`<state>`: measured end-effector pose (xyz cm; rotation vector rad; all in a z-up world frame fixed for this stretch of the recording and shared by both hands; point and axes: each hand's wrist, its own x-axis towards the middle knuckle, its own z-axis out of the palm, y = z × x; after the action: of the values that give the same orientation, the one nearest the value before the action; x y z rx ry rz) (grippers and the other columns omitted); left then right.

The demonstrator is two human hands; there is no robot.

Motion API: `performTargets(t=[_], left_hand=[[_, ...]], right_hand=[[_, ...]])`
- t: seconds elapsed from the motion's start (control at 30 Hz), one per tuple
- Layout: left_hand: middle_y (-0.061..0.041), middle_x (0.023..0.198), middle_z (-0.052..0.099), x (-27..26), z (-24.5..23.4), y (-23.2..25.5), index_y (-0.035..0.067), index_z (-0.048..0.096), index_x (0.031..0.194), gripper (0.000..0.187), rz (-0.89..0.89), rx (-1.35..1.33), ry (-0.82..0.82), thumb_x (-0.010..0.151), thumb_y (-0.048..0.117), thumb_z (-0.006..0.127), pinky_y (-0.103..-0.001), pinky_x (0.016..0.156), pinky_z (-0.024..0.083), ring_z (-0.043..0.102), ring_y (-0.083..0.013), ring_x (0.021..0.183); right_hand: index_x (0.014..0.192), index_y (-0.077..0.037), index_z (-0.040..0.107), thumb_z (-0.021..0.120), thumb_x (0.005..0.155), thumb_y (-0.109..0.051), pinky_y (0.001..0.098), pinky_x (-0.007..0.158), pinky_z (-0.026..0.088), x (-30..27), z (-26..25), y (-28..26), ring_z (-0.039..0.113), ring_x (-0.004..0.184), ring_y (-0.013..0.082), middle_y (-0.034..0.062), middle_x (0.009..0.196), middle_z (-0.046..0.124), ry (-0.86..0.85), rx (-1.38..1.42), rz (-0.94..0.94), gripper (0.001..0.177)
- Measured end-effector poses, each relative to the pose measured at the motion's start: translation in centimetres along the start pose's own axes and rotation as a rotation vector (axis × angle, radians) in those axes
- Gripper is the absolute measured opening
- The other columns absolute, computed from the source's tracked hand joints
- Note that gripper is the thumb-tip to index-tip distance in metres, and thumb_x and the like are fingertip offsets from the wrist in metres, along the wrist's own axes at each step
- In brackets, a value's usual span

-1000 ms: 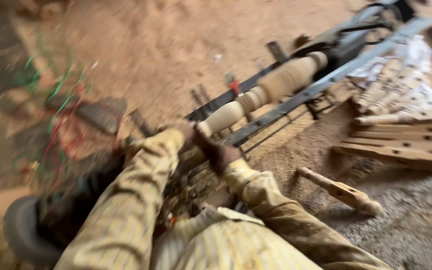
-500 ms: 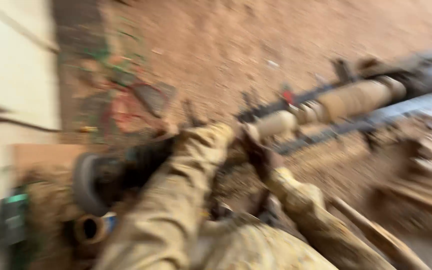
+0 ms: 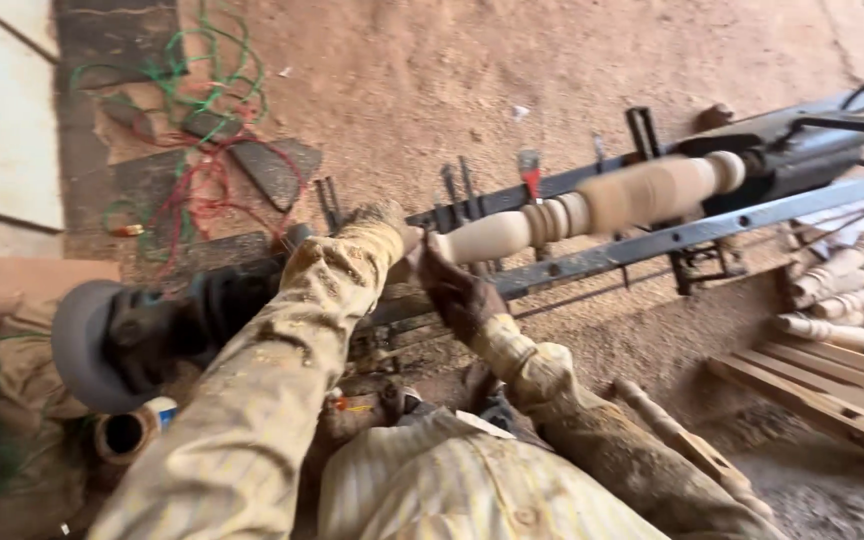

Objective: The person uses a hand chisel against a spinning wooden furniture leg mounted on a lathe, shaping and smoothing the turned profile while the wood rotates. They steady the tool with both hands, work along the length of the leg, then stop the lathe and handle the finished turned piece.

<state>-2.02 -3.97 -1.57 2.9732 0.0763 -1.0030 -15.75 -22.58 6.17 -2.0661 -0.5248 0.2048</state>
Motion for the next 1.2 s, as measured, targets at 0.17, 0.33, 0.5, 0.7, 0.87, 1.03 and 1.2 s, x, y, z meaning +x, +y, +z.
performTargets(t=[0.17,0.33,0.5,0.7,0.87,1.03,1.2], left_hand=[[-0.011,0.124,0.060,-6.9,-5.3,4.2,0.009,0.059,0.133,0.048,-0.079,-0.179,-0.022,0.093,0.036,0.059,-0.041,0.091,0.049,0.059,-0.0244,0.113],[-0.019,0.111,0.071,-8.5,-9.9,6.4,0.001,0.065,0.128,0.041,-0.170,-0.369,-0.093,0.098,0.028,0.067,-0.040,0.083,0.061,0.073,-0.0289,0.099],[-0.017,0.111,0.075,-8.1,-11.1,7.1,0.002,0.071,0.121,0.034,-0.179,-0.269,-0.064,0.093,0.021,0.072,-0.040,0.085,0.062,0.074,-0.0283,0.102],[-0.020,0.124,0.068,-3.1,-8.4,6.8,0.004,0.069,0.128,0.042,-0.174,-0.140,-0.035,0.089,0.020,0.075,-0.045,0.097,0.055,0.066,-0.0320,0.118],[-0.021,0.123,0.069,-4.0,-9.0,6.8,0.004,0.071,0.127,0.044,-0.120,-0.041,-0.125,0.091,0.027,0.075,-0.044,0.095,0.058,0.068,-0.0328,0.115],[-0.022,0.122,0.069,-3.7,-8.3,6.3,0.003,0.070,0.126,0.045,-0.154,-0.107,-0.106,0.089,0.028,0.075,-0.045,0.095,0.057,0.069,-0.0338,0.113],[-0.023,0.121,0.069,-4.6,-8.0,6.1,0.003,0.069,0.124,0.045,-0.229,-0.250,-0.033,0.086,0.026,0.075,-0.046,0.095,0.056,0.069,-0.0351,0.112]], right_hand=[[0.158,-0.022,0.045,0.056,0.100,-0.010,0.0331,0.061,0.054,-0.4,-1.7,1.8,0.060,0.069,0.0184,0.0096,0.121,0.072,-0.032,0.359,0.321,0.060],[0.156,-0.018,0.049,0.055,0.101,-0.006,0.0248,0.042,0.045,-0.6,-3.3,2.5,0.054,0.050,0.0080,-0.0022,0.099,0.067,-0.120,0.720,0.419,0.056],[0.152,-0.022,0.051,0.054,0.100,-0.008,0.0275,0.037,0.046,1.2,-5.8,0.8,0.052,0.040,0.0104,0.0024,0.063,0.064,-0.254,0.681,0.575,0.054],[0.154,-0.021,0.048,0.052,0.102,-0.008,0.0289,0.037,0.047,1.8,-5.4,3.5,0.051,0.040,0.0100,0.0012,0.061,0.063,-0.345,0.713,0.530,0.054],[0.154,-0.021,0.048,0.052,0.102,-0.007,0.0296,0.037,0.046,1.8,-5.8,3.1,0.051,0.040,0.0108,0.0011,0.059,0.061,-0.359,0.689,0.535,0.055],[0.155,-0.024,0.048,0.052,0.103,-0.010,0.0286,0.037,0.046,1.9,-6.6,2.0,0.050,0.040,0.0102,0.0019,0.058,0.058,-0.377,0.602,0.569,0.054],[0.154,-0.023,0.049,0.050,0.101,-0.007,0.0279,0.038,0.043,1.7,-5.9,2.6,0.047,0.043,0.0093,0.0012,0.071,0.068,-0.351,0.617,0.555,0.055]])
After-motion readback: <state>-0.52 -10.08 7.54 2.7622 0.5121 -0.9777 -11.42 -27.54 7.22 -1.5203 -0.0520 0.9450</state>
